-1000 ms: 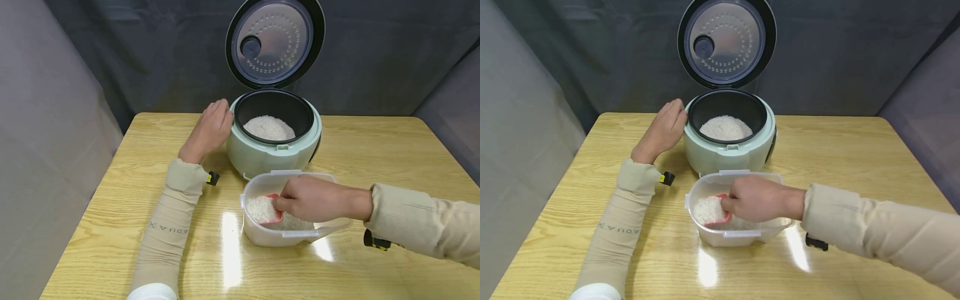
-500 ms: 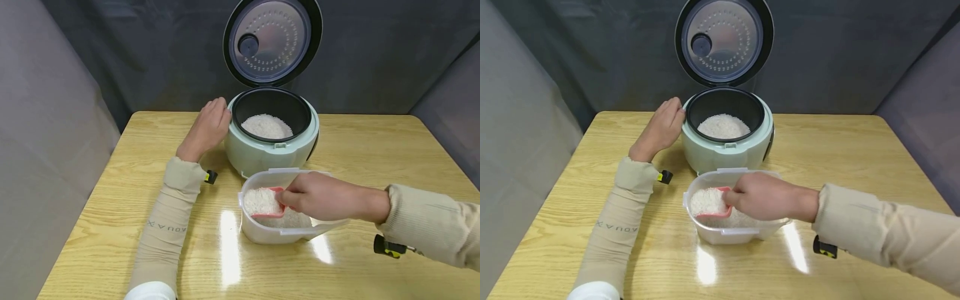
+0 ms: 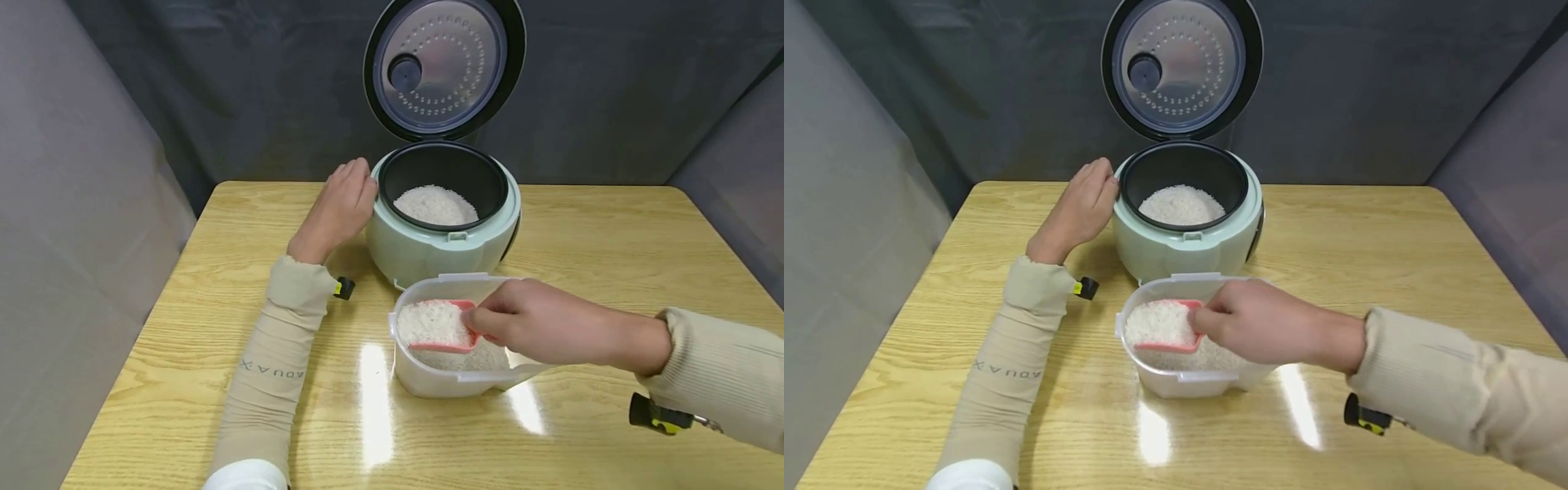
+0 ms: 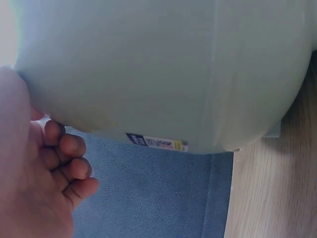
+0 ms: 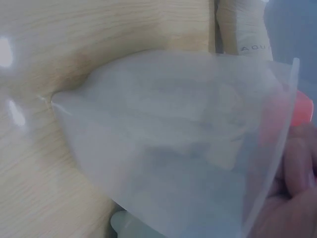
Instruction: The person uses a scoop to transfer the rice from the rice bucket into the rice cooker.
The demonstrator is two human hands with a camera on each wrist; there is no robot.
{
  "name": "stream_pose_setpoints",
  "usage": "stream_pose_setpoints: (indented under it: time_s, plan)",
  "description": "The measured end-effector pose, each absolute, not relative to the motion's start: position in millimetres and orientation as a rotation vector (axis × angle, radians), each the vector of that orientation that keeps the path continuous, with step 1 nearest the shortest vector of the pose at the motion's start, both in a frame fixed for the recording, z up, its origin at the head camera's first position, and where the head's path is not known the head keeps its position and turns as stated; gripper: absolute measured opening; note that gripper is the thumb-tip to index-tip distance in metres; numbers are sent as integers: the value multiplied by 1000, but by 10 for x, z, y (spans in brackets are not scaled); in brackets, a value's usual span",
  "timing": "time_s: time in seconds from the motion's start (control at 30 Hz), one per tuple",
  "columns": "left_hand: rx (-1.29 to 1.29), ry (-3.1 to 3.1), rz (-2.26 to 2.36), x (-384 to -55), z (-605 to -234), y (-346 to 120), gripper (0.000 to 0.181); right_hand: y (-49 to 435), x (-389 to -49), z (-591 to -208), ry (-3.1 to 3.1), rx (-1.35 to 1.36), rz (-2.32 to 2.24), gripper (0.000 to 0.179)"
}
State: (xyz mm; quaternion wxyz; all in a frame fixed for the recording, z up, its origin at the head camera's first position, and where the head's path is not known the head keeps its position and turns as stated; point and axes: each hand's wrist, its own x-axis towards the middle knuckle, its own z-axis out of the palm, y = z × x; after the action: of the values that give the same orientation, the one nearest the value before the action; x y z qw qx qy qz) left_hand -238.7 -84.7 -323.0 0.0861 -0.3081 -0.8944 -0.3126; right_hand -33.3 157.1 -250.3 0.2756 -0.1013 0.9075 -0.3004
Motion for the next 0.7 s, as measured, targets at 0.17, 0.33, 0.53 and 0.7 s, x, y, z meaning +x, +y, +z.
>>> stream_pose_setpoints:
  time_s: [0.17,0.33,0.53,0.7]
  plan:
    - [-920,-2670,-925,-2379,-3219,-846,25,1643,-303,-2476,2422,-225,-851,46]
    - [-916,-2669,-921,-2379,-3215,-846,26,1706,-267,-2460,2427,-197,-895,43]
    - [-905,-2677,-934,-2380,-3218,-850,26,1776,-211,-2465,2482,-193,-941,49]
    - [-914,-2672,-956,-2384,-3224,-846,25,1840,-183,-2464,2527,-182,-953,49]
